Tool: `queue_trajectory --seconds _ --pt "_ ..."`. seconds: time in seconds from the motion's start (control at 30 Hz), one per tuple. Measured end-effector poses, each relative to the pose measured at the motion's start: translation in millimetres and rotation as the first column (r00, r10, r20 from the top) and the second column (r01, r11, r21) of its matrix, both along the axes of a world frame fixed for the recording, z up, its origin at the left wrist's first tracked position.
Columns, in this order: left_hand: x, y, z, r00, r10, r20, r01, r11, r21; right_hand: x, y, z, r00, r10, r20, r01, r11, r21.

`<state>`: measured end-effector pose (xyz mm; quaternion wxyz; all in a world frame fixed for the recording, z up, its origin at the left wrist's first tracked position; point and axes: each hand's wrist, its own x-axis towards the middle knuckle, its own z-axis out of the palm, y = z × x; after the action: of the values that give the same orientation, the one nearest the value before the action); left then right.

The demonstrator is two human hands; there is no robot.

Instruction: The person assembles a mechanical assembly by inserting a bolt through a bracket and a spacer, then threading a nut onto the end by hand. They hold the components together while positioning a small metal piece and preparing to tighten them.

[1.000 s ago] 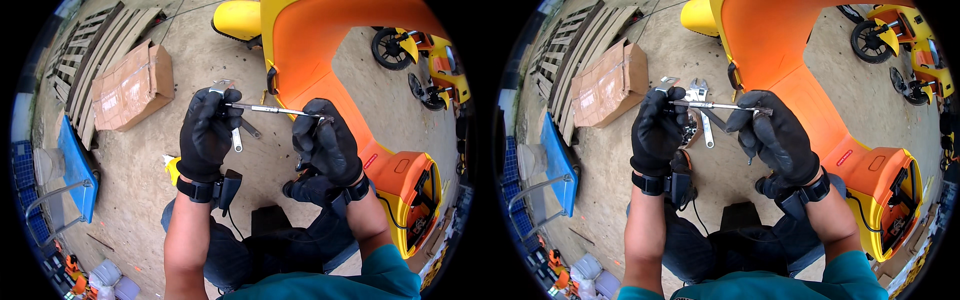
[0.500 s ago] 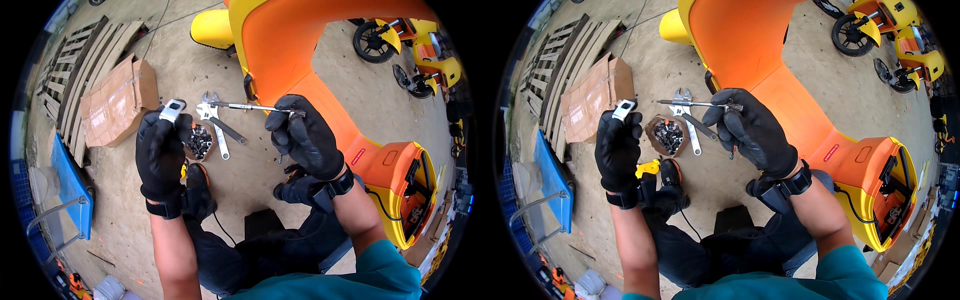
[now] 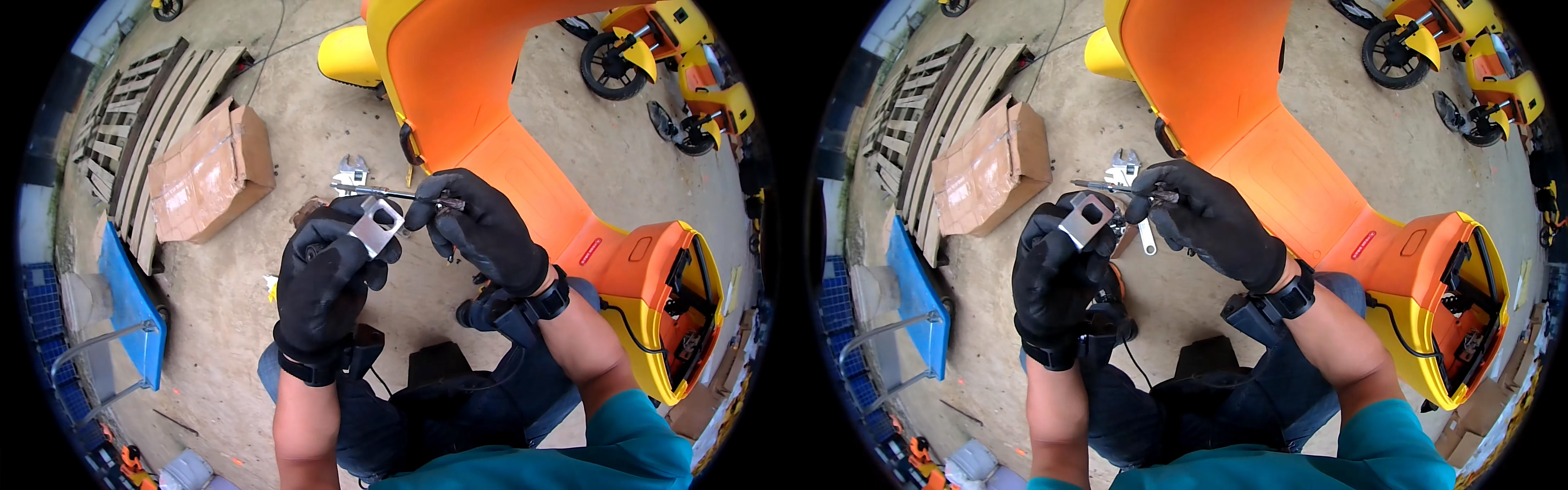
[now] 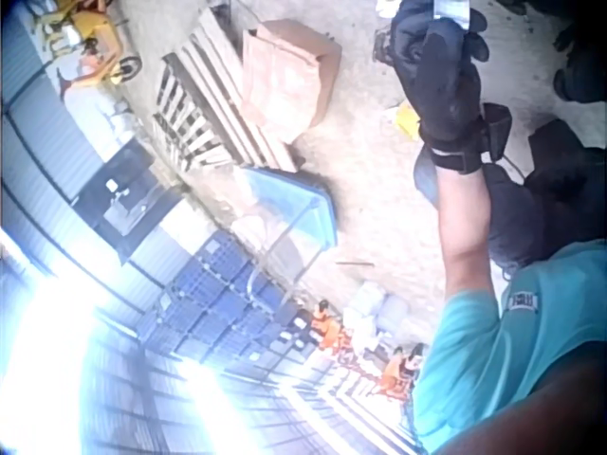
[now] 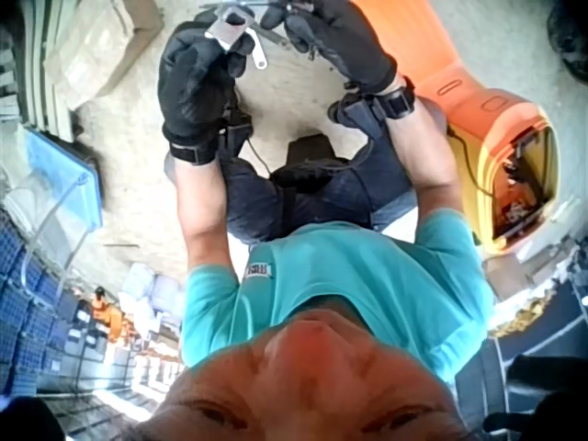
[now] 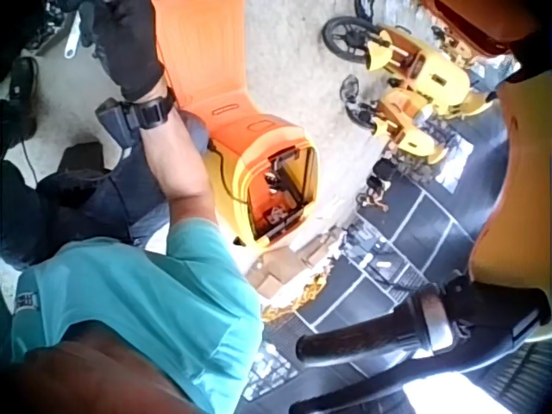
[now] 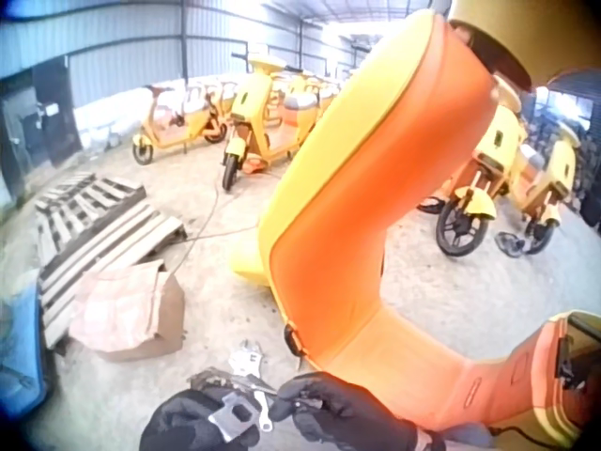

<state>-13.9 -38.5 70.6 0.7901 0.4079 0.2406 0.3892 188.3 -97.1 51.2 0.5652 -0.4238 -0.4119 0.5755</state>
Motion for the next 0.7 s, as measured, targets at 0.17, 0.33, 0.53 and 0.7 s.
queue_trajectory --seconds 0.17,0.33,0.53,0.7 --pt "1.7 0.4 14.8 0.986 0.007 -0.164 -0.007 1.000 0.002 -1.1 -1.6 2.0 0.998 -0.006 0.061 0.006 1.000 0.002" --pt "6.6 2.8 39.8 0.953 0.010 -0.303 -0.009 1.000 0.002 -1.3 -3.9 9.3 0.995 0.073 0.065 -0.069 0.996 -0.060" --pt "13.6 5.6 39.6 0.971 0.067 -0.230 -0.056 0.997 0.055 -0.4 -4.8 5.2 0.995 0.086 0.053 -0.087 0.996 0.019" --pt "25.7 -0.6 49.9 0.929 0.136 -0.343 -0.076 0.980 0.182 -0.8 -5.7 6.3 0.993 0.039 0.115 -0.040 0.999 0.009"
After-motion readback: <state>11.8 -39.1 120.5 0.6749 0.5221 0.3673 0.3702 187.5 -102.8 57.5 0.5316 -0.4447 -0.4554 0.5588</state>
